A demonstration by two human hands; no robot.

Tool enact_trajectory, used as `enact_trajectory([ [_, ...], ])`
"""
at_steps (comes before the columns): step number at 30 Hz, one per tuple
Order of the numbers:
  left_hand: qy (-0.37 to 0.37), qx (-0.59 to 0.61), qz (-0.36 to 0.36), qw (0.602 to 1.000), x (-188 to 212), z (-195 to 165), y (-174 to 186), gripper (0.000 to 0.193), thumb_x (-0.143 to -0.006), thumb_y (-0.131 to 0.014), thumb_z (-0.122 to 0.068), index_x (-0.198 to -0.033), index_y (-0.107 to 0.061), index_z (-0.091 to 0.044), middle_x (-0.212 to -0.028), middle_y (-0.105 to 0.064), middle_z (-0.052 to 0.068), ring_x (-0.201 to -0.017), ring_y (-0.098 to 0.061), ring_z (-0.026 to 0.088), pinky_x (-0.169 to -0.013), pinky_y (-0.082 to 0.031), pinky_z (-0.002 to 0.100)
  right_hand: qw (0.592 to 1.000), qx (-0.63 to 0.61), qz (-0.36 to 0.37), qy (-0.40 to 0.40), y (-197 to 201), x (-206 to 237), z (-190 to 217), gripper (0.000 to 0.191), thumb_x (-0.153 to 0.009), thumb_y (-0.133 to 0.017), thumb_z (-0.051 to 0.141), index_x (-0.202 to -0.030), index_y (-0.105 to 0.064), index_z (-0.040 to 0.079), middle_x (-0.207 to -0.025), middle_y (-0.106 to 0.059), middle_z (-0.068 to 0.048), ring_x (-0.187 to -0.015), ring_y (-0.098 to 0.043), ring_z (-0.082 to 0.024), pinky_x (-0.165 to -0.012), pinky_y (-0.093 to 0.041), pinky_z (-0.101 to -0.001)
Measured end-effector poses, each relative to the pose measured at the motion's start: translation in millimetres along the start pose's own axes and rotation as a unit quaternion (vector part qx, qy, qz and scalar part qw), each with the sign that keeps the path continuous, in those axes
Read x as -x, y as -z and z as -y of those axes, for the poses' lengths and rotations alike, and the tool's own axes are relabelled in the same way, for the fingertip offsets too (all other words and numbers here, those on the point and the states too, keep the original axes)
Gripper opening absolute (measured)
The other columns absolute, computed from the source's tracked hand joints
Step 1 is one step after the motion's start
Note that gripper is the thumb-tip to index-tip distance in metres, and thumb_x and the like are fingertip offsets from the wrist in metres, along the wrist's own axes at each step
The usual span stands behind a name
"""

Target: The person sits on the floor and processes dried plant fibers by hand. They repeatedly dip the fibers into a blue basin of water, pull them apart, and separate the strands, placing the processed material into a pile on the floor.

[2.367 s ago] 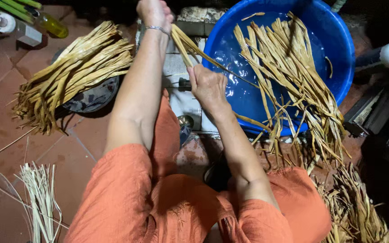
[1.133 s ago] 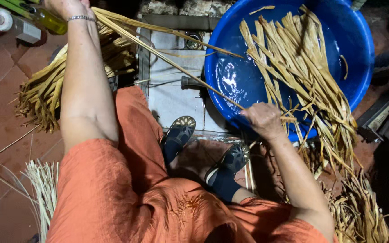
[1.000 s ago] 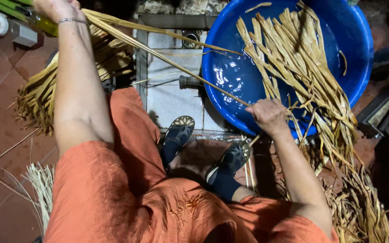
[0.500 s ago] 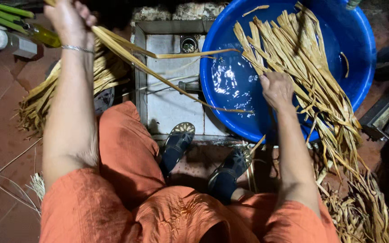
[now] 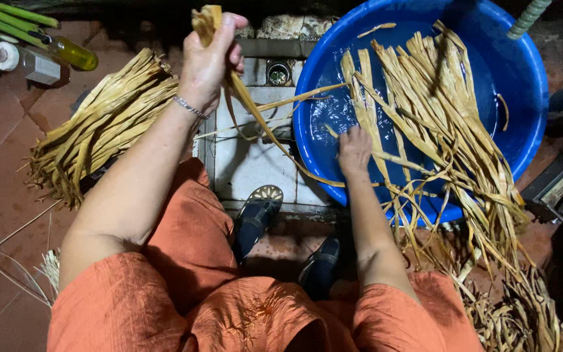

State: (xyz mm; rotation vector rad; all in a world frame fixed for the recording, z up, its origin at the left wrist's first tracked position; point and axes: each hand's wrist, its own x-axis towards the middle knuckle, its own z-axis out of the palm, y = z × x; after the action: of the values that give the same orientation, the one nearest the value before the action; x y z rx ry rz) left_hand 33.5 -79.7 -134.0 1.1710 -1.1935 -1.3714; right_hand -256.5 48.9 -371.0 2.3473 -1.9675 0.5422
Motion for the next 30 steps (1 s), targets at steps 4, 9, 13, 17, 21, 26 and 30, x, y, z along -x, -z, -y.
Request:
enact_trajectory([
  [4, 0.015, -0.038, 0.032, 0.999, 1, 22, -5, 0.030, -0.105, -0.062, -0.033, -0.113, -0.071, -0.005, -0.071, -0.058, -0.002, -0.060, -0.055, 0.008, -0.057, -0.051, 0.026, 0.960, -0.043, 0.220, -0.169, -24, 2, 4, 0.013, -0.088, -0.065, 0.007, -0.093, -0.076, 0.012, -0.097, -0.072, -0.022, -0.089, -0.067, -0.042, -0.079, -0.053, -0.0529],
  [9, -0.240, -0.158, 0.107, 0.952, 8, 48, -4, 0.022, -0.099, -0.074, -0.016, -0.113, -0.068, 0.000, -0.101, -0.068, 0.005, -0.089, -0.065, 0.013, -0.076, -0.055, 0.029, 0.954, -0.251, 0.032, -0.158, 1, -34, -7, 0.015, -0.102, -0.066, 0.015, -0.096, -0.072, 0.004, -0.092, -0.073, -0.019, -0.080, -0.070, -0.034, -0.073, -0.054, -0.0420],
  [13, 0.087, -0.104, 0.084, 0.987, 12, 72, -18, 0.023, -0.093, -0.066, -0.026, -0.103, -0.072, -0.006, -0.081, -0.069, 0.000, -0.065, -0.062, 0.011, -0.057, -0.054, 0.031, 0.767, -0.609, -0.008, -0.201, 63, -60, 25, 0.016, -0.106, -0.068, 0.019, -0.112, -0.071, 0.005, -0.084, -0.066, -0.004, -0.068, -0.056, -0.007, -0.060, -0.041, -0.0229],
  [17, 0.060, -0.066, 0.139, 0.986, 36, 82, -44, 0.032, -0.107, -0.065, -0.032, -0.105, -0.073, -0.001, -0.085, -0.070, 0.003, -0.071, -0.063, 0.006, -0.063, -0.054, 0.024, 0.684, -0.688, 0.015, -0.240, 125, -60, 89, 0.018, -0.104, -0.063, 0.021, -0.113, -0.066, 0.005, -0.077, -0.067, -0.004, -0.055, -0.054, -0.007, -0.049, -0.040, -0.0206],
  [21, 0.111, 0.020, 0.142, 0.983, 67, 61, -59, 0.030, -0.100, -0.058, -0.034, -0.113, -0.071, -0.010, -0.071, -0.065, 0.007, -0.050, -0.056, 0.010, -0.042, -0.053, 0.028, 0.677, -0.714, -0.007, -0.176, 151, -52, 134, 0.020, -0.108, -0.061, 0.022, -0.108, -0.063, 0.001, -0.081, -0.070, -0.005, -0.058, -0.058, -0.008, -0.053, -0.046, -0.0220],
  [26, 0.109, 0.121, 0.119, 0.979, 85, 28, -57, 0.032, -0.102, -0.056, -0.032, -0.106, -0.069, -0.003, -0.082, -0.070, 0.006, -0.052, -0.056, 0.011, -0.041, -0.049, 0.030, 0.767, -0.625, 0.013, -0.142, 164, -51, 149, 0.027, -0.114, -0.056, 0.024, -0.101, -0.064, 0.002, -0.077, -0.064, -0.003, -0.058, -0.054, -0.009, -0.051, -0.043, -0.0260],
  [30, 0.134, 0.230, 0.037, 0.963, 83, 16, -58, 0.030, -0.106, -0.056, -0.023, -0.104, -0.065, 0.006, -0.092, -0.076, 0.019, -0.075, -0.077, 0.020, -0.070, -0.067, 0.035, 0.911, -0.381, -0.153, -0.048, 180, -45, 167, 0.018, -0.111, -0.060, 0.019, -0.104, -0.068, 0.004, -0.075, -0.067, -0.009, -0.063, -0.063, -0.020, -0.057, -0.051, -0.0368],
])
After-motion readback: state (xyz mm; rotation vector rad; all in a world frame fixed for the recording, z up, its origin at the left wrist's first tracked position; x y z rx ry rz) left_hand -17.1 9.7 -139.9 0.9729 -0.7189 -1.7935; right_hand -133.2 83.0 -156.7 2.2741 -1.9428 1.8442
